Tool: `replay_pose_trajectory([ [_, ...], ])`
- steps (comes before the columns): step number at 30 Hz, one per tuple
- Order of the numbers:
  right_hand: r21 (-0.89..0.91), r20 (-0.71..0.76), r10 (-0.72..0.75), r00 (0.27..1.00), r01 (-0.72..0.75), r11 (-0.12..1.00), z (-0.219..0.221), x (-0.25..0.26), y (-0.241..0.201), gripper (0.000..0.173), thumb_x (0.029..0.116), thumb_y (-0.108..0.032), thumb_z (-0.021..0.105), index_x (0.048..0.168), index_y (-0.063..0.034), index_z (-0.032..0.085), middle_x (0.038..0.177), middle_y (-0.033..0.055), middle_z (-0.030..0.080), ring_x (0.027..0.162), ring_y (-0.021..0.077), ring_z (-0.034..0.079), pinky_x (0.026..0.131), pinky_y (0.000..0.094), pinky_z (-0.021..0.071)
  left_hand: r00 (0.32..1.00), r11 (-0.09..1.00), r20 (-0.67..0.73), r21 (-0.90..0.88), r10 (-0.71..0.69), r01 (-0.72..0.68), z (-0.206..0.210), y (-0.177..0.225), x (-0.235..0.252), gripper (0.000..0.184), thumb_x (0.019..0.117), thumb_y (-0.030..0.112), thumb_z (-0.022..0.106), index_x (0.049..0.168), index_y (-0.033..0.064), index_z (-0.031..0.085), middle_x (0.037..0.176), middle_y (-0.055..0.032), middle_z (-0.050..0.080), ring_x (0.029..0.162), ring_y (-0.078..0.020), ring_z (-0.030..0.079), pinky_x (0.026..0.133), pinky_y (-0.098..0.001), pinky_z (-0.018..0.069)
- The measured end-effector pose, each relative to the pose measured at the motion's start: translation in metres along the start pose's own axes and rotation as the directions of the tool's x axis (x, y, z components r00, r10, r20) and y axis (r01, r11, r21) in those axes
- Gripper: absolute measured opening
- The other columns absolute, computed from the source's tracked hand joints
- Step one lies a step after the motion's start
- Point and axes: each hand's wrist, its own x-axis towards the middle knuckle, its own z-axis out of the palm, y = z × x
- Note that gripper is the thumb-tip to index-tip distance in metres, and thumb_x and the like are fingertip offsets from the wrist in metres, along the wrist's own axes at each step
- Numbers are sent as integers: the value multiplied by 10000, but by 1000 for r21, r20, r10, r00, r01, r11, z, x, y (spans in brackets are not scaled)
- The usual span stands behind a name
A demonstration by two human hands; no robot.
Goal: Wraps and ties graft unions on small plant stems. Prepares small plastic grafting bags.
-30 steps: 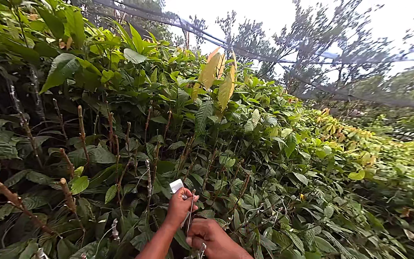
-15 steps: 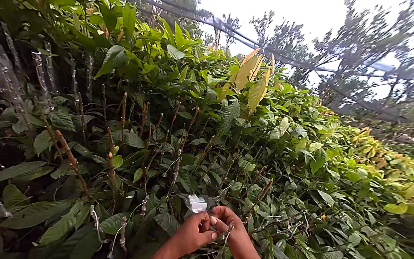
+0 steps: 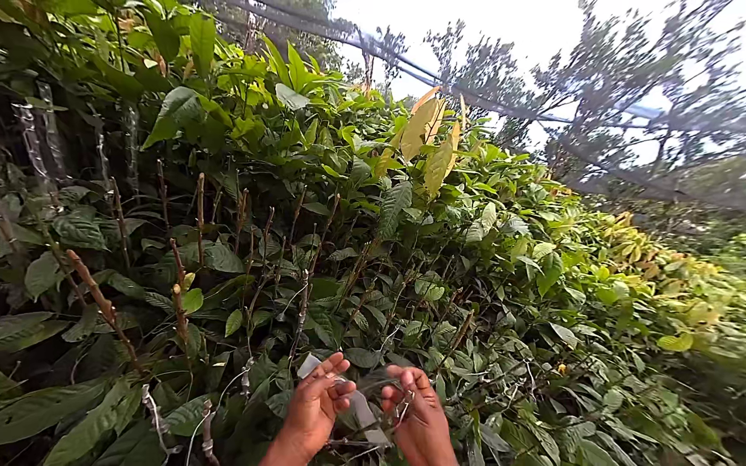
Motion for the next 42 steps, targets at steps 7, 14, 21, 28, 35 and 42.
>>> replay_pose_trajectory([
  [7, 20, -434, -127, 892, 150, 988, -80, 8, -87, 356, 1138, -252, 323, 1029, -76, 613, 876, 46, 749, 809, 162, 752, 780, 315, 635, 986, 747, 165, 660, -30, -87, 4, 1, 22, 326, 999, 39, 459, 1256, -54, 637, 1157, -141, 717, 1051, -204, 711, 941, -365, 584],
  [14, -125, -398, -156, 904, 116, 985, -98, 7, -104, 168, 1072, 5, 428, 1049, -38, 589, 974, 101, 768, 688, 169, 747, 608, 279, 634, 800, 376, 202, 926, -565, 32, 70, -61, 96, 404, 1090, 207, 475, 1440, 10, 522, 1207, -165, 661, 963, -195, 681, 874, -368, 556],
  [21, -38, -351, -14, 936, 1, 999, -86, 76, -78, 116, 1053, 39, 455, 1122, -5, 537, 967, 148, 741, 763, 249, 756, 680, 367, 647, 967, -15, 49, 998, -252, -55, 87, -127, 176, 573, 1045, 229, 548, 1545, 0, 388, 1314, -245, 624, 1240, -374, 603, 1097, -531, 448],
  [28, -726, -336, 122, 934, -340, 598, -144, 150, -36, 208, 1053, -69, 544, 1220, 21, 628, 1090, 162, 713, 843, 243, 754, 760, 405, 647, 969, 133, 159, 982, -191, -135, 56, -144, 186, 315, 1051, 232, 557, 1288, 49, 656, 1190, -149, 706, 1042, -259, 709, 965, -465, 557],
  [35, -992, 68, 368, 927, 102, -72, -156, 165, -42, 264, 1035, -158, 537, 1184, -79, 740, 1154, 139, 733, 1101, 291, 693, 1014, 511, 518, 927, 665, 184, 742, -327, 88, 36, -146, 182, 300, 1044, 34, 493, 1330, -34, 548, 1186, -156, 690, 930, -210, 734, 845, -368, 614],
  [42, -948, 212, 441, 872, 294, -125, -161, 172, -40, 270, 1001, -127, 574, 1178, -144, 777, 1191, 84, 745, 1222, 295, 622, 1111, 465, 420, 915, 732, 176, 661, -364, 165, 34, -146, 185, 189, 1016, 72, 615, 1156, -52, 583, 1019, -151, 717, 861, -220, 741, 804, -369, 623],
])
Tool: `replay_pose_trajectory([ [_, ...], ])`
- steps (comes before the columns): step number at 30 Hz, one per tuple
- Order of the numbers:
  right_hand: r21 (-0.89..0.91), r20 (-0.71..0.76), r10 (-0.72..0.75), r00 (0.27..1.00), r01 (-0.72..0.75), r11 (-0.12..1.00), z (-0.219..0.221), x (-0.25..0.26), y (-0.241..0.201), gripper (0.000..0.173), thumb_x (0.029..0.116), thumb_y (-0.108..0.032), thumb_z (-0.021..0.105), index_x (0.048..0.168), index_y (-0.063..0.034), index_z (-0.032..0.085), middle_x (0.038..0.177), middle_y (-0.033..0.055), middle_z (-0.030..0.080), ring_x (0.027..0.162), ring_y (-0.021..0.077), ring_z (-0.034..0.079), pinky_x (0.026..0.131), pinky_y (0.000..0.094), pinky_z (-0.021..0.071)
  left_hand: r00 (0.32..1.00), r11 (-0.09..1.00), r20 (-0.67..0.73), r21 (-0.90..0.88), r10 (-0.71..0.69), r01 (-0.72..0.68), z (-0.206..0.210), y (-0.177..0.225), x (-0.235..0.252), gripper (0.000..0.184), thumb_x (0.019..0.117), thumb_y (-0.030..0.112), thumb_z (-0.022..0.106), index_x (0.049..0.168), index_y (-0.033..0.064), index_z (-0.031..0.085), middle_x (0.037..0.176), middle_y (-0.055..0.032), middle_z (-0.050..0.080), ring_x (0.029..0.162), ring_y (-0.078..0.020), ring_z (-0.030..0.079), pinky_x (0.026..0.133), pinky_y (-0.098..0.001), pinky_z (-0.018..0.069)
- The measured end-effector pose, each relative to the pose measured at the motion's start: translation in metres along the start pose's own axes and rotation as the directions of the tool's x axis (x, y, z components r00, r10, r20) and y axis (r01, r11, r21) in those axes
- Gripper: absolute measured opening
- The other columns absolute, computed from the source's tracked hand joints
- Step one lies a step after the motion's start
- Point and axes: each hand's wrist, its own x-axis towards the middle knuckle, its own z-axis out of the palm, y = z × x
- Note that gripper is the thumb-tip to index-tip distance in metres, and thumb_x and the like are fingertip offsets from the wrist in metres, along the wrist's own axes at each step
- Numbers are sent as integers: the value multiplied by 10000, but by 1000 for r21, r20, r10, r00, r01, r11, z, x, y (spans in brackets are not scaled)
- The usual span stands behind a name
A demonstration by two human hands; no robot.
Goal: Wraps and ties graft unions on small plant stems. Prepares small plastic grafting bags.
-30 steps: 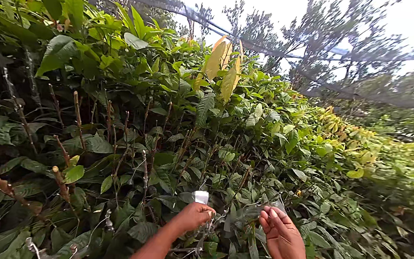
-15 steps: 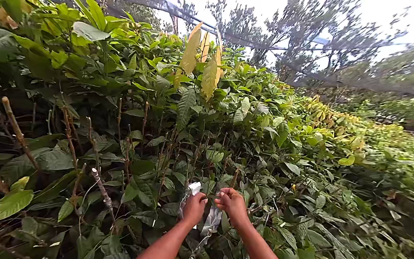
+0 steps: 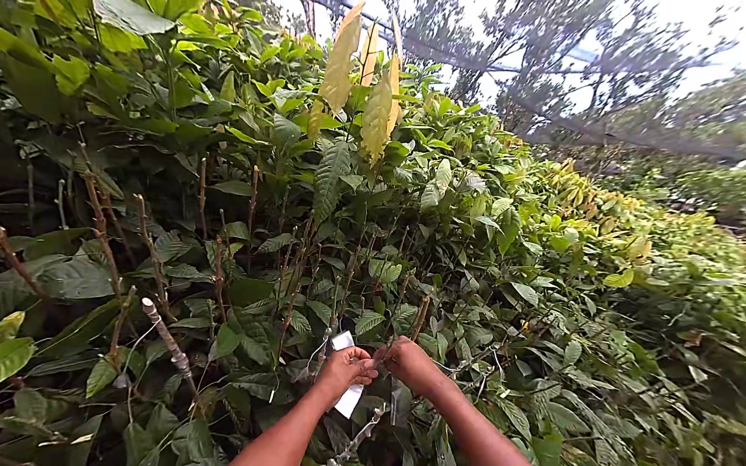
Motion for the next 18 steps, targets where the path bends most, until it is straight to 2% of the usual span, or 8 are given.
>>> replay_pose_trajectory([
  [2, 29, 50, 93, 994, -95, 995, -3, 1, -3, 274, 1008, -189, 592, 1228, -143, 749, 1203, 90, 737, 1230, 297, 618, 1112, 483, 424, 998, 985, -26, 166, 61, -56, 1, 1, 0, 180, 960, 52, 695, 1096, -45, 628, 974, -136, 735, 843, -199, 744, 808, -356, 625],
  [5, 141, 116, 222, 968, -237, 961, 1, 2, 0, 310, 994, -262, 656, 1248, -90, 699, 1125, 137, 724, 1094, 304, 673, 1017, 547, 490, 983, 879, 0, 447, 182, -163, 2, -1, -1, 219, 1012, 135, 624, 1166, -7, 689, 1042, -112, 745, 896, -167, 740, 874, -352, 610],
  [7, 204, 148, 249, 957, -276, 939, 6, 0, 2, 285, 1010, -268, 632, 1196, -67, 710, 1115, 140, 728, 1076, 297, 683, 1000, 550, 498, 975, 832, 4, 520, 224, -193, 5, 0, -4, 250, 1045, 125, 553, 1199, -18, 687, 1089, -135, 730, 929, -173, 724, 906, -354, 588],
  [10, 296, 125, 269, 955, -295, 909, 15, -11, -6, 244, 1024, -247, 609, 1167, -68, 693, 1042, 85, 753, 978, 228, 721, 950, 481, 545, 980, 816, -51, 563, 191, -130, 8, 3, -4, 279, 1064, 156, 523, 1231, -1, 682, 1083, -129, 734, 932, -176, 724, 920, -364, 577],
  [12, 192, 90, 275, 957, -288, 938, 11, -31, -31, 283, 1034, -245, 570, 1245, -106, 699, 1080, 108, 753, 1025, 269, 718, 970, 514, 535, 982, 812, -85, 576, 168, -89, 8, 3, -2, 280, 1060, 186, 529, 1212, 23, 700, 1021, -100, 752, 889, -163, 730, 900, -372, 580],
  [15, -60, 117, 204, 972, -198, 978, 3, -63, -84, 470, 1045, -176, 518, 1511, -228, 536, 1181, 174, 731, 1128, 371, 689, 1005, 575, 506, 986, 858, -101, 509, 136, -66, 6, 4, 2, 266, 1056, 190, 553, 1199, 10, 688, 972, -91, 738, 839, -139, 707, 855, -352, 575],
  [17, -94, 162, 158, 974, -144, 985, -1, -69, -100, 449, 1022, -171, 556, 1470, -209, 552, 1132, 188, 726, 1092, 390, 688, 959, 588, 512, 992, 850, -37, 519, 123, -86, 10, -1, 2, 245, 1029, 188, 597, 1158, 14, 712, 995, -99, 744, 889, -149, 714, 894, -367, 569],
  [18, -71, 194, 148, 970, -137, 988, -6, -65, -102, 351, 1002, -174, 589, 1349, -140, 631, 1134, 188, 721, 1100, 389, 681, 960, 600, 509, 990, 829, 10, 547, 138, -121, 15, -2, -2, 239, 1007, 180, 614, 1134, 13, 730, 1018, -114, 746, 944, -173, 709, 932, -394, 551],
])
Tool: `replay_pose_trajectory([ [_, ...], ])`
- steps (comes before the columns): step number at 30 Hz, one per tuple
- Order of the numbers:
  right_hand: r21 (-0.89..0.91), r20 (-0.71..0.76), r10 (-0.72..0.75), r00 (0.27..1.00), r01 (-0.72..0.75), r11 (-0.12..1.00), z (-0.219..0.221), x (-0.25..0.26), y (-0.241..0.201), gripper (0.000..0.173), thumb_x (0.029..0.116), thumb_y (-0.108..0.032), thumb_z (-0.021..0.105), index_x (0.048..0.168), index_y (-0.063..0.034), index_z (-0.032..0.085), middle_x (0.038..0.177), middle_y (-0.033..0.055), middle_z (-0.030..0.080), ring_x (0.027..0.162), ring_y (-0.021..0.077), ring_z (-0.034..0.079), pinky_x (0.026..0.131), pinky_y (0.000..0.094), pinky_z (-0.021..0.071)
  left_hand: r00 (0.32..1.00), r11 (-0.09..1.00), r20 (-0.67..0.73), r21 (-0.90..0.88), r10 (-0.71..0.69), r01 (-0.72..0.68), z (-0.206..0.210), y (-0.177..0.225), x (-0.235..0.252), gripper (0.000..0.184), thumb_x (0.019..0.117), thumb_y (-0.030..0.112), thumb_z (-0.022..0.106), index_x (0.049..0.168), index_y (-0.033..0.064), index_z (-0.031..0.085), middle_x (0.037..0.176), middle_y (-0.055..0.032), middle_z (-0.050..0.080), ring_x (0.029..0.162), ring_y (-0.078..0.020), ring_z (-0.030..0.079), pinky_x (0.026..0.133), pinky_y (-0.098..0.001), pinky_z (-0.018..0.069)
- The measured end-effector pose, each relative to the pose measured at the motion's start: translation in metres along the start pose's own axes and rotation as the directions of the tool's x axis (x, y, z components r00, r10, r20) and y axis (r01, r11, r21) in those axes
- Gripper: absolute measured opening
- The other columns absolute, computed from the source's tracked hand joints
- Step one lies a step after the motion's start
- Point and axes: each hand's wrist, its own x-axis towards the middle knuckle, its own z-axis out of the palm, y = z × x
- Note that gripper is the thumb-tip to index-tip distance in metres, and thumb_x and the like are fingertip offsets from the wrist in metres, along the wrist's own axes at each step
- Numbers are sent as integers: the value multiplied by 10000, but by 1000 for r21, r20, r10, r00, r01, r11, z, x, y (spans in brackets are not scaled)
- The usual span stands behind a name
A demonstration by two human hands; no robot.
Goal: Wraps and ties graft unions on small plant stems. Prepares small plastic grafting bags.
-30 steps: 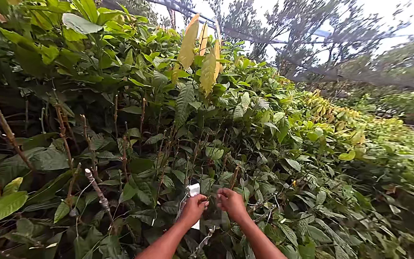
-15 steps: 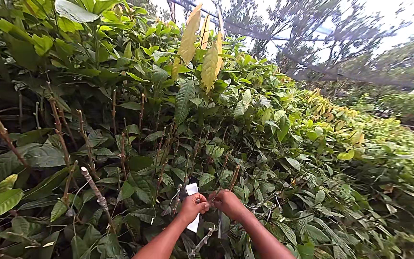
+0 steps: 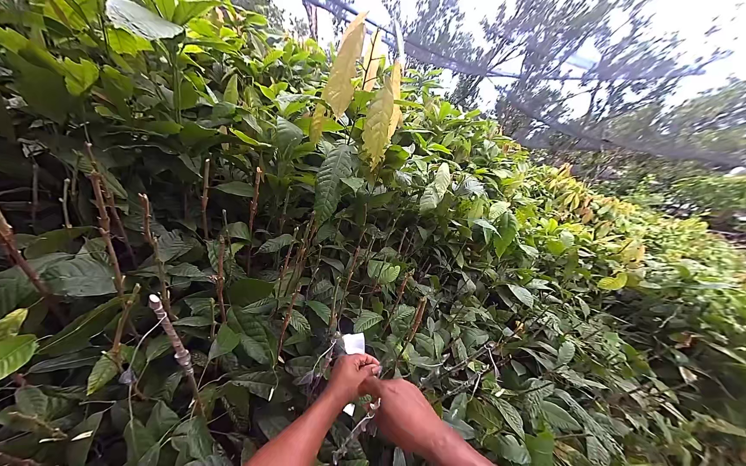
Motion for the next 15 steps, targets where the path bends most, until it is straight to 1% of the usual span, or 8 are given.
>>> replay_pose_trajectory([
  [1, 30, 35, -23, 999, 22, 999, -8, 7, 2, 285, 978, -169, 626, 1244, -90, 687, 1138, 186, 718, 1109, 385, 673, 969, 614, 503, 999, 999, 17, 30, 37, -38, 5, 6, -8, 237, 977, 154, 621, 1112, -5, 734, 1030, -142, 743, 981, -211, 706, 949, -428, 541],
  [3, 71, 113, -57, 992, 49, 996, -31, 22, 9, 285, 989, -198, 641, 1225, -53, 710, 1174, 199, 716, 1131, 393, 668, 990, 641, 487, 999, 999, 39, 40, 17, -18, 13, 18, -23, 260, 955, 91, 641, 1147, -81, 680, 1088, -223, 703, 1050, -283, 671, 988, -466, 508],
  [5, 105, 177, -42, 983, 24, 994, -54, 35, 16, 339, 1028, -249, 595, 1278, -36, 682, 1228, 216, 688, 1181, 387, 640, 1025, 629, 460, 997, 987, 78, 163, -24, 11, 21, 15, -19, 292, 986, 172, 650, 1191, -34, 681, 1145, -192, 711, 1107, -270, 675, 1027, -456, 502],
  [7, 215, 205, -20, 978, -25, 976, -65, 45, 29, 357, 1043, -253, 577, 1305, -20, 643, 1234, 206, 671, 1154, 337, 638, 1007, 578, 475, 981, 949, 185, 293, 66, -120, 24, -1, -12, 276, 1041, 166, 564, 1227, 30, 715, 1219, -137, 723, 1166, -249, 678, 1086, -448, 484],
  [9, 437, 211, -1, 977, -93, 895, -66, 51, 48, 367, 1058, -238, 564, 1354, -21, 585, 1247, 159, 640, 1074, 236, 608, 932, 469, 483, 965, 942, 216, 268, 147, -203, 23, -12, -15, 264, 1043, 110, 536, 1203, 43, 734, 1214, -119, 728, 1157, -236, 680, 1083, -443, 486],
  [11, 543, 171, 9, 985, -102, 834, -59, 53, 69, 356, 1077, -197, 524, 1397, -41, 536, 1319, 132, 625, 1138, 211, 607, 964, 443, 489, 971, 957, 199, 228, 133, -178, 17, -13, -22, 239, 1010, 116, 594, 1183, 42, 741, 1189, -112, 736, 1140, -218, 684, 1073, -428, 493],
  [13, 226, 93, 67, 993, -86, 970, -51, 52, 82, 367, 1080, -122, 476, 1437, -55, 524, 1390, 145, 627, 1293, 277, 592, 1072, 504, 469, 989, 986, 114, 123, 98, -112, 8, -13, -26, 187, 945, 108, 686, 1096, 23, 757, 1085, -102, 755, 1025, -171, 713, 993, -388, 546],
  [15, -184, 34, 140, 990, -132, 974, -35, 47, 84, 352, 1025, -128, 531, 1370, -104, 596, 1290, 185, 667, 1302, 397, 561, 1068, 609, 432, 1000, 1000, 4, 4, 23, -23, -1, -16, -24, 157, 903, 133, 756, 1023, 32, 750, 968, -67, 756, 889, -124, 717, 884, -344, 581],
])
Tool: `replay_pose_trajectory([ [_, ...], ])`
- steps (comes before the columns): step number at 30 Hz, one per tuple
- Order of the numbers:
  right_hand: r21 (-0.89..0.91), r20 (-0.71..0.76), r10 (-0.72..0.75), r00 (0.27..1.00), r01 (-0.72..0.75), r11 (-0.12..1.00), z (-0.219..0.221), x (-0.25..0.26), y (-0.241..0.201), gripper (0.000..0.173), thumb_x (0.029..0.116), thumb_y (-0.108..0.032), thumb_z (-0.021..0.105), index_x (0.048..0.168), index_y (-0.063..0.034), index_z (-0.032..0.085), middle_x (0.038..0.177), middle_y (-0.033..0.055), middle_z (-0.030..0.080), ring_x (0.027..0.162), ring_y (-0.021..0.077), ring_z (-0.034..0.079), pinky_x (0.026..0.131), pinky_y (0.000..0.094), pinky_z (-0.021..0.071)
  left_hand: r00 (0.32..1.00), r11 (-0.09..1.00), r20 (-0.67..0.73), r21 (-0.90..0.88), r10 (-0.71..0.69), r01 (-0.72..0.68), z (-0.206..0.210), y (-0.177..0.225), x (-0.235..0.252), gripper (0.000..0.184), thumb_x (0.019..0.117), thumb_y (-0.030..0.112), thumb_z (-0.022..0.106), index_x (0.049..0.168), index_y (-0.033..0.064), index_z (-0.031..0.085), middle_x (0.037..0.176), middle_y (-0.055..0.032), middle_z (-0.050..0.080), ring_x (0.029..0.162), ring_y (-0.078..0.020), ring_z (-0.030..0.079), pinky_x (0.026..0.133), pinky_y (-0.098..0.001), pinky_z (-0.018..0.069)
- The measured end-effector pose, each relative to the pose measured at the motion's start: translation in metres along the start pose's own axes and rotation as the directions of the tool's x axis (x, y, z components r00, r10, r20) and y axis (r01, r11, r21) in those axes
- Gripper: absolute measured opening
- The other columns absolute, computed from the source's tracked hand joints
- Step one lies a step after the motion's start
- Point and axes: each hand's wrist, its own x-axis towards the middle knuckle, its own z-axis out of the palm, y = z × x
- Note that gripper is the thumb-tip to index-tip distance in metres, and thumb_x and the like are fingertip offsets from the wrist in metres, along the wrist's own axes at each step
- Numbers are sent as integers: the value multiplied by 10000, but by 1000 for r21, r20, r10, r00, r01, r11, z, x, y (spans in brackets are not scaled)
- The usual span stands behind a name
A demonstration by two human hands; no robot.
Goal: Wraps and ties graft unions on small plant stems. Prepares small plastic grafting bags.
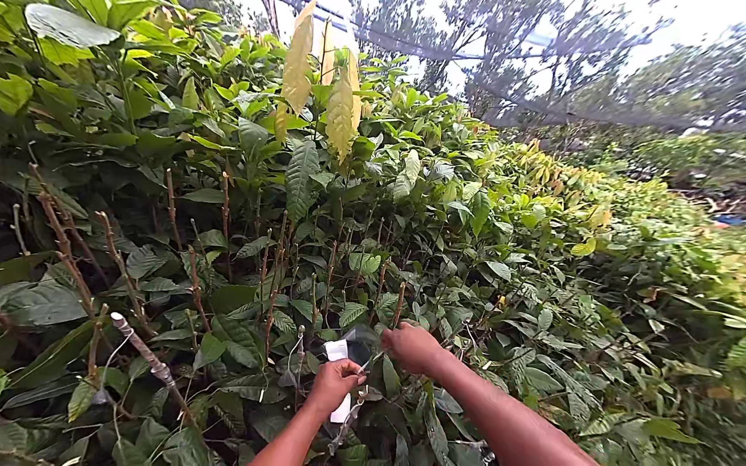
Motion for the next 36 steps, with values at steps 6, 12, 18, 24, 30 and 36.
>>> replay_pose_trajectory([
  [6, 55, -19, -92, 996, 93, 994, 19, -43, -50, 347, 989, -151, 608, 1333, -115, 628, 1146, 231, 703, 1117, 451, 661, 949, 672, 497, 971, 974, -143, -153, -192, 170, -8, 19, 13, 154, 907, 73, 757, 1015, -21, 702, 886, -113, 743, 735, -174, 736, 753, -351, 632],
  [12, 649, -75, -217, 973, 212, 731, -30, -32, -18, 368, 1046, -68, 477, 1412, -70, 515, 1365, 105, 643, 1001, 173, 677, 778, 382, 536, 975, 892, 218, 448, -34, -69, -2, 38, 3, 233, 988, 183, 631, 1112, 17, 738, 1083, -182, 730, 1063, -325, 692, 1004, -537, 511],
  [18, -40, -31, 47, 998, -48, 998, 1, -45, -21, 311, 1010, -211, 604, 1301, -102, 628, 1198, 235, 676, 1180, 466, 621, 919, 675, 508, 999, 997, 41, -78, -27, 30, -22, 17, 1, 153, 937, 90, 722, 1042, -21, 721, 969, -101, 751, 826, -149, 742, 842, -341, 624],
  [24, 395, -55, -281, 958, 279, 875, -19, -67, -72, 237, 995, -134, 615, 1191, -43, 712, 1028, 179, 727, 908, 333, 699, 840, 574, 545, 999, 983, -31, 179, 44, -38, -7, 30, 3, 198, 934, 179, 654, 982, -5, 708, 920, -128, 712, 862, -232, 688, 830, -461, 554],
  [30, 152, -88, -7, 996, 20, 988, -19, -36, -13, 401, 993, -137, 609, 1386, -68, 570, 1277, 231, 651, 1220, 409, 609, 982, 632, 492, 999, 995, 26, 96, 25, -27, -21, 30, -1, 149, 943, 132, 720, 1035, 16, 720, 952, -83, 755, 823, -154, 747, 826, -345, 627],
  [36, 501, -120, -280, 953, 301, 811, -41, -43, -46, 302, 1046, -120, 548, 1320, -23, 626, 1235, 164, 690, 1099, 274, 680, 965, 499, 540, 989, 954, 147, 295, 9, -53, -13, 47, -3, 194, 946, 139, 682, 1058, -10, 734, 1006, -143, 737, 940, -248, 716, 928, -477, 566],
])
